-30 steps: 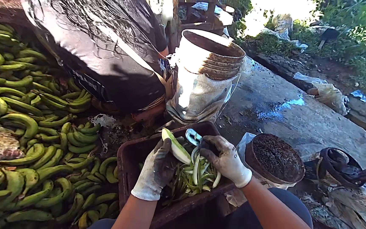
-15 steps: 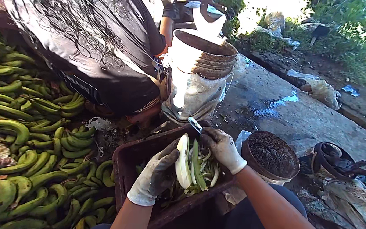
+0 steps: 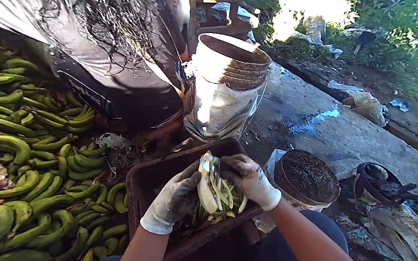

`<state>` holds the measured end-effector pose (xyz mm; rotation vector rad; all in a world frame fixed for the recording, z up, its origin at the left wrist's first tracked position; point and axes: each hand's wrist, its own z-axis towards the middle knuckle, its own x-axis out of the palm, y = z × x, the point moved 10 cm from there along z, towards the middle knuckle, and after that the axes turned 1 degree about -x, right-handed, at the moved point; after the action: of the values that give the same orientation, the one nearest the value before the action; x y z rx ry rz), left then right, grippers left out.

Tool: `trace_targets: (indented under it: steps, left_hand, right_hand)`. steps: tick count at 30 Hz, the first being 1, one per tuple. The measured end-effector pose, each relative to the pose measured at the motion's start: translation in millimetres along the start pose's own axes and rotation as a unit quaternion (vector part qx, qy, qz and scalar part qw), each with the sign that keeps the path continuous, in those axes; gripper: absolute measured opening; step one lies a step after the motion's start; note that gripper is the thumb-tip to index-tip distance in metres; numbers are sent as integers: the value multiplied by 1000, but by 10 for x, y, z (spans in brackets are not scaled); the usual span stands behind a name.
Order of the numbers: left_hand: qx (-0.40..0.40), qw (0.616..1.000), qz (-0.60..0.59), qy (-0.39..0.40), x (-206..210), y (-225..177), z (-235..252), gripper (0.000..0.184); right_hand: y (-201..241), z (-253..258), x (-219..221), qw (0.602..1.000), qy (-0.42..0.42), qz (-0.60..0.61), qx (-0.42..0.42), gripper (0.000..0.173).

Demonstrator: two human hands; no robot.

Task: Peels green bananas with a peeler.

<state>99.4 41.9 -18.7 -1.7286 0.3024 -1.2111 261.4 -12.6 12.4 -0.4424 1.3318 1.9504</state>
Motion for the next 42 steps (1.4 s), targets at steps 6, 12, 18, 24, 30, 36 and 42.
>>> trace_targets:
  steps: [6,12,18,24,30,36,42]
  left_hand:
    - [-19,1000,4,22,-6,22,23,62]
    - [2,993,116,-7,-28,-47,17,58]
    - [6,979,204,15,55,-20,46,57]
    - [51,989,73,-114,-25,206,141,55]
    - [37,993,2,-113,-107,6,172,50]
    - [28,988,139,-65,-14,-85,42,47]
    - [22,990,56,-124,-200,-23,-20,40]
  right_hand:
    - [-450,124,-203,991,-30,-26,131,48]
    - [-35,-21,-155,999,-16,-31,20,45]
    - [-465,26,-127,982,-7,15,189,51]
    - [-165,-75,369,945,101,214,227,84]
    - [-152,35,82,961,27,167,217,67]
    - [209,81,111,961,17,175,215,69]
    - [308,26,295,941,77,278,178,50]
